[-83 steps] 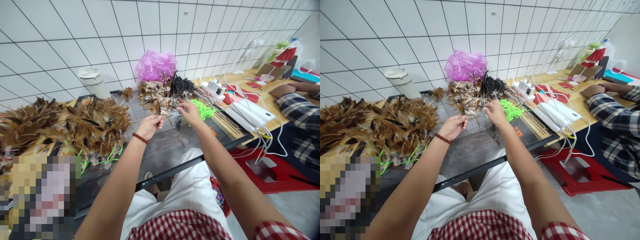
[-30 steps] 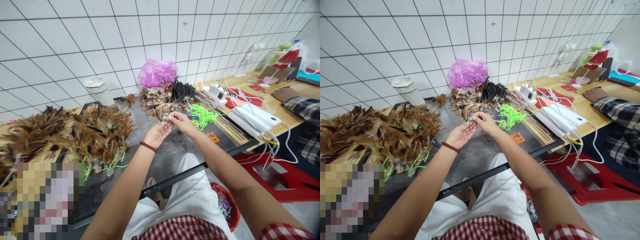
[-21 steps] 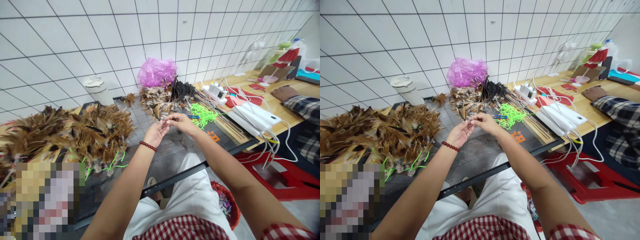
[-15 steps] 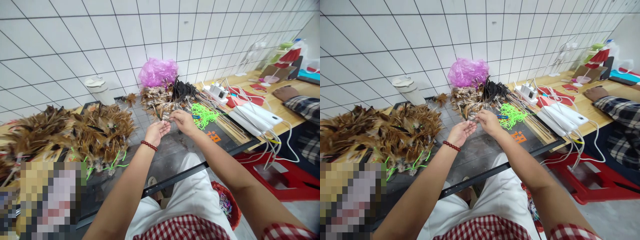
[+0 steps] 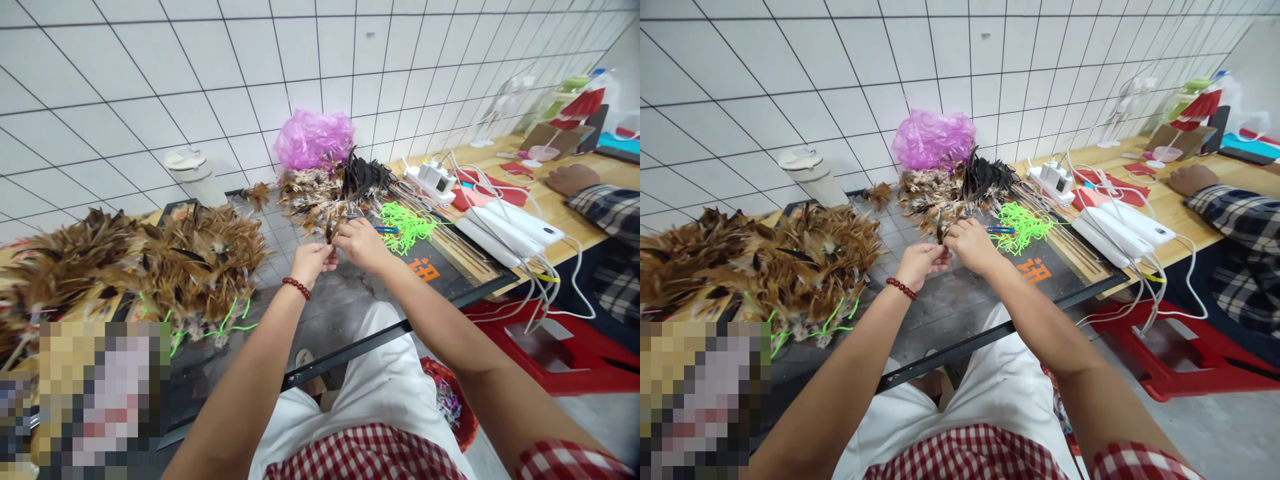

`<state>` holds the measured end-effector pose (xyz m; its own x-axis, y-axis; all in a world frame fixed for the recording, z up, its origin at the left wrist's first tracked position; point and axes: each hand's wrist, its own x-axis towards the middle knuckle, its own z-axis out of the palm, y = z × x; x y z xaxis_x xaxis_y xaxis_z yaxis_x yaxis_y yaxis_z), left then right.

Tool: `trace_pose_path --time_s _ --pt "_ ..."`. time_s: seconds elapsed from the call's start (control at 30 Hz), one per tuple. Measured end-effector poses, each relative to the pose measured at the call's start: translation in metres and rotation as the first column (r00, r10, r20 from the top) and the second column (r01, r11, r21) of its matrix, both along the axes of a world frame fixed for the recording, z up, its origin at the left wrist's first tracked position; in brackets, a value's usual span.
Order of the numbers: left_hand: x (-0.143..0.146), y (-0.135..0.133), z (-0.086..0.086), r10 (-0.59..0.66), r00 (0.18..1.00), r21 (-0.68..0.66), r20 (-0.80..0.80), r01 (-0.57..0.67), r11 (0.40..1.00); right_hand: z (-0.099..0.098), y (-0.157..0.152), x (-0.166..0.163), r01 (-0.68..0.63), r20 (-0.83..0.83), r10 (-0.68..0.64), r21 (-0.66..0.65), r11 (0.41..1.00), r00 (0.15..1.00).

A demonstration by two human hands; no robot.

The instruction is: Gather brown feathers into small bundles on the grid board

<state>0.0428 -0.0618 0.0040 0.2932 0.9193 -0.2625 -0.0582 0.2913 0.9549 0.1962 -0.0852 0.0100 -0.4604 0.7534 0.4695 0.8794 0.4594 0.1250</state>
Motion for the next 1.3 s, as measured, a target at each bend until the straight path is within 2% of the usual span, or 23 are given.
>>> trace_pose_path --time_s 0.07,0.13,0.2,0.27,0.3,0.37,0.43,0.6,0.67,0.73,0.77,0.8,0.83,0.87,0.93,0.97,1.0,1.03,1.1,1.2,1.3 --pt "0.0 0.0 -0.001 -0.035 0.999 0.015 -0.036 0.035 0.999 0.0 0.001 0.0 -0.018 -0.001 0.018 0.003 1.0 1.0" --pt "0.0 0.001 0.0 -0.029 0.998 0.023 -0.049 0.03 0.999 -0.001 0.002 0.005 0.051 -0.06 -0.05 0.009 0.999 0.997" --pt "-0.001 0.001 0.001 0.014 1.0 0.019 -0.013 -0.014 1.0 -0.002 0.005 0.014 0.22 -0.159 -0.218 -0.009 0.976 0.963" --pt "-0.002 0.003 0.002 0.082 0.995 0.01 0.064 -0.083 0.997 -0.005 0.008 0.024 0.382 -0.224 -0.39 -0.079 0.921 0.893" --pt "-0.002 0.003 0.002 0.115 0.988 0.004 0.102 -0.116 0.993 -0.007 0.009 0.028 0.423 -0.224 -0.441 -0.124 0.897 0.869" --pt "-0.003 0.004 0.002 0.172 0.972 -0.005 0.16 -0.173 0.985 -0.01 0.012 0.031 0.427 -0.18 -0.462 -0.203 0.881 0.869" --pt "-0.003 0.006 0.001 0.201 0.961 -0.013 0.19 -0.202 0.979 -0.013 0.014 0.027 0.383 -0.119 -0.423 -0.258 0.887 0.898" --pt "-0.003 0.006 -0.001 0.192 0.96 -0.015 0.205 -0.193 0.981 -0.015 0.017 0.011 0.334 -0.07 -0.372 -0.312 0.89 0.926" --pt "-0.003 0.005 -0.001 0.186 0.96 -0.015 0.21 -0.188 0.982 -0.015 0.017 0.008 0.313 -0.095 -0.358 -0.315 0.896 0.929" --pt "-0.003 0.005 0.0 0.182 0.959 -0.019 0.218 -0.182 0.983 -0.015 0.017 0.009 0.267 -0.222 -0.35 -0.331 0.905 0.91" --pt "-0.003 0.005 0.001 0.182 0.958 -0.025 0.222 -0.181 0.983 -0.015 0.017 0.01 0.228 -0.344 -0.351 -0.35 0.908 0.871" --pt "-0.003 0.004 0.002 0.183 0.957 -0.031 0.225 -0.181 0.983 -0.014 0.018 0.01 0.168 -0.498 -0.353 -0.379 0.91 0.792" --pt "-0.003 0.004 0.003 0.185 0.957 -0.039 0.225 -0.181 0.983 -0.013 0.018 0.011 0.078 -0.654 -0.356 -0.414 0.907 0.667" --pt "-0.003 0.004 0.003 0.187 0.956 -0.047 0.225 -0.181 0.982 -0.012 0.017 0.01 -0.039 -0.782 -0.364 -0.442 0.896 0.506" --pt "-0.004 0.004 0.004 0.18 0.958 -0.057 0.223 -0.171 0.984 -0.008 0.016 0.009 -0.296 -0.896 -0.399 -0.441 0.847 0.192" --pt "-0.003 0.004 0.003 0.166 0.961 -0.061 0.222 -0.157 0.986 -0.007 0.015 0.007 -0.398 -0.906 -0.414 -0.413 0.819 0.087" --pt "-0.003 0.004 0.003 0.147 0.964 -0.066 0.223 -0.135 0.989 -0.006 0.014 0.004 -0.465 -0.908 -0.418 -0.38 0.8 0.023" --pt "-0.003 0.003 0.003 0.123 0.967 -0.073 0.224 -0.109 0.991 -0.005 0.013 0.002 -0.501 -0.912 -0.41 -0.351 0.791 -0.008" --pt "-0.003 0.003 0.003 0.068 0.971 -0.095 0.23 -0.047 0.994 -0.005 0.011 -0.004 -0.515 -0.927 -0.376 -0.319 0.796 -0.006" --pt "-0.003 0.002 0.004 0.011 0.969 -0.129 0.246 0.021 0.991 -0.009 0.011 -0.01 -0.489 -0.943 -0.327 -0.314 0.814 0.062" --pt "-0.004 0.002 0.005 -0.024 0.961 -0.149 0.274 0.067 0.987 -0.013 0.014 -0.013 -0.425 -0.956 -0.267 -0.293 0.856 0.123"
